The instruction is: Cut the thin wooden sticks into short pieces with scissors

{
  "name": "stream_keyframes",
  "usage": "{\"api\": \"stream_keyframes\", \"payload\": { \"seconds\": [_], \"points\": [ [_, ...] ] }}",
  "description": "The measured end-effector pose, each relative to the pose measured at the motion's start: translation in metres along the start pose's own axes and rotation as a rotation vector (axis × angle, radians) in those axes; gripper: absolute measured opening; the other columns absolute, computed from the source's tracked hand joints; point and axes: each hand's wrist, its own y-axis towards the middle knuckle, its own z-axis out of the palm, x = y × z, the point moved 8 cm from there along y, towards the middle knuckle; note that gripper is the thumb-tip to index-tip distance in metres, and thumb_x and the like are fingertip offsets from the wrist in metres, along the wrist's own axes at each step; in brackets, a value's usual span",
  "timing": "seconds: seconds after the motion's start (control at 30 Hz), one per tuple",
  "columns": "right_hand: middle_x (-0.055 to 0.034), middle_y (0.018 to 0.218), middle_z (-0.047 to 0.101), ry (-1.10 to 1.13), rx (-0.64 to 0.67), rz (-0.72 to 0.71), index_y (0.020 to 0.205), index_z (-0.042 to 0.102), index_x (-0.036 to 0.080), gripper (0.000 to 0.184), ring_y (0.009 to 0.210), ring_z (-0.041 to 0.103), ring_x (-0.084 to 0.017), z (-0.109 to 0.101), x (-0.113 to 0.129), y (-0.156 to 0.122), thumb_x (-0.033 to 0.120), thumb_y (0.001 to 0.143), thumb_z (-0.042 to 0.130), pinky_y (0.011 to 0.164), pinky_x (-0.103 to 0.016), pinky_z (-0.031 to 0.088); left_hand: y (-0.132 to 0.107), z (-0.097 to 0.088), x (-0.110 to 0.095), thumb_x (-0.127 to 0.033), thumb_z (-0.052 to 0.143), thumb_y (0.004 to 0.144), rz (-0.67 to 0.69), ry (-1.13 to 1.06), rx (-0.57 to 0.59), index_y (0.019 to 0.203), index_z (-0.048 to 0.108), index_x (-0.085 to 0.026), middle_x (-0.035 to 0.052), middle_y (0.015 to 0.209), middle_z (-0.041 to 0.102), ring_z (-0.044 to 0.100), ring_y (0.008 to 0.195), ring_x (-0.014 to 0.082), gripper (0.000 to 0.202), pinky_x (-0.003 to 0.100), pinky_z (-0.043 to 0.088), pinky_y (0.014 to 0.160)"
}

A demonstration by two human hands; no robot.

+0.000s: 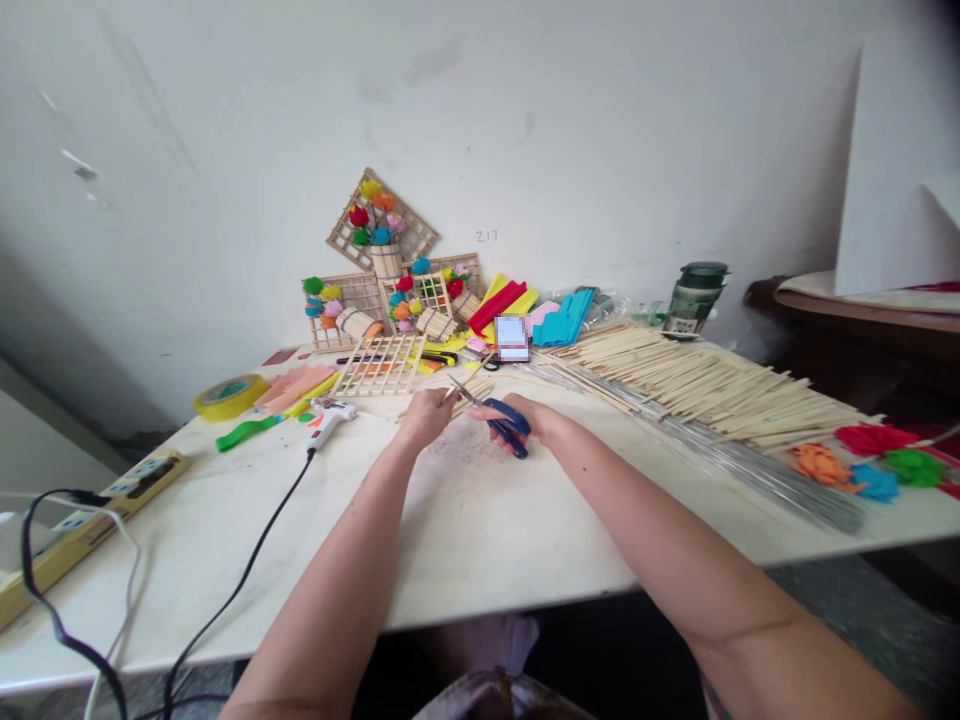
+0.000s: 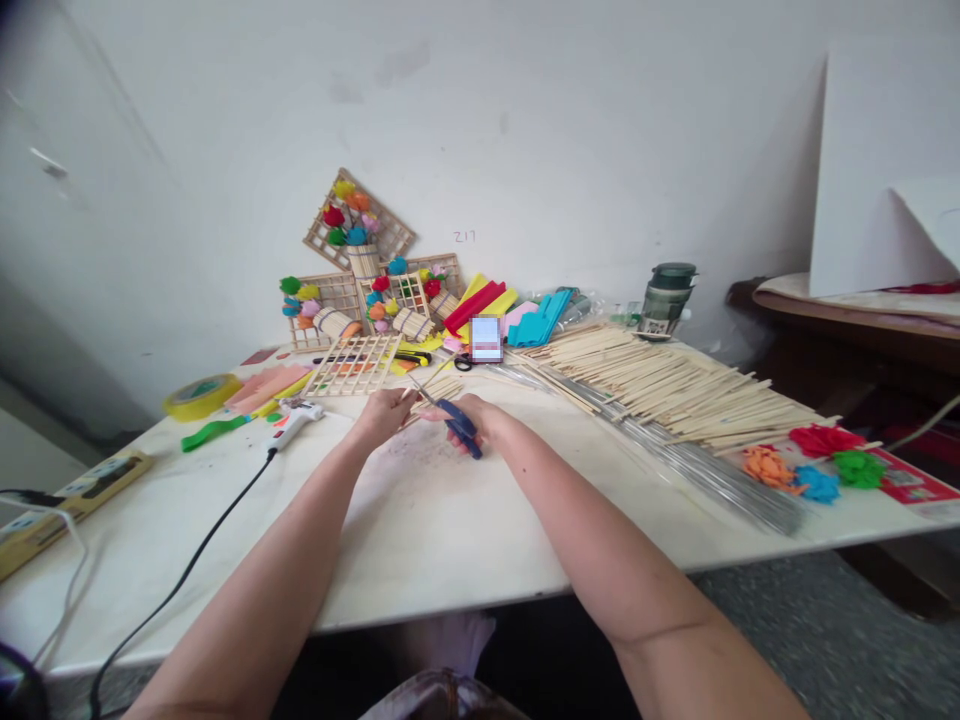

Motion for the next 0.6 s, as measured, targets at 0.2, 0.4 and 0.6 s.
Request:
{"api": "stream_keyframes", "payload": {
  "seconds": [0.2,0.4,0.6],
  "points": [
    [0.0015,0.042,0.049,0.018,-0.047,0.005,0.063,0.051,0.013,0.043,0.033,0.046,-0.009,0.000,0.003,-0.004,0.054,0.062,0.063,0.031,-0.020,0.036,-0.001,0.001,0.000,-0.044,0.036,0.078,0.010,-0.071,0.008,0.050,0.052,-0.016,-0.0023,0.037,0.039,0.035,0.042,0.0095,0.043,0.021,0.025,0.044],
    [0.0004,0.048,0.052,0.024,-0.116,-0.068,0.068,0.053,0.013,0.044,0.035,0.045,-0.009,-0.002,-0.001,0.008,0.052,0.054,0.069,0.032,-0.021,0.038,-0.004,0.000,-0.001,-0.045,0.037,0.077,-0.011,-0.194,0.037,0.064,0.060,-0.014,-0.0038,0.039,0.039,0.034,0.040,0.0082,0.042,0.021,0.026,0.044],
    [-0.0034,0.053,0.054,-0.154,-0.217,-0.160,0.065,0.055,0.014,0.039,0.043,0.051,-0.012,-0.010,0.001,0.019,0.051,0.058,0.065,0.037,-0.021,0.038,-0.008,-0.005,-0.008,-0.043,0.037,0.077,-0.042,-0.260,0.046,0.063,0.058,-0.013,-0.0045,0.040,0.038,0.032,0.039,0.0068,0.039,0.020,0.026,0.043]
  ]
}}
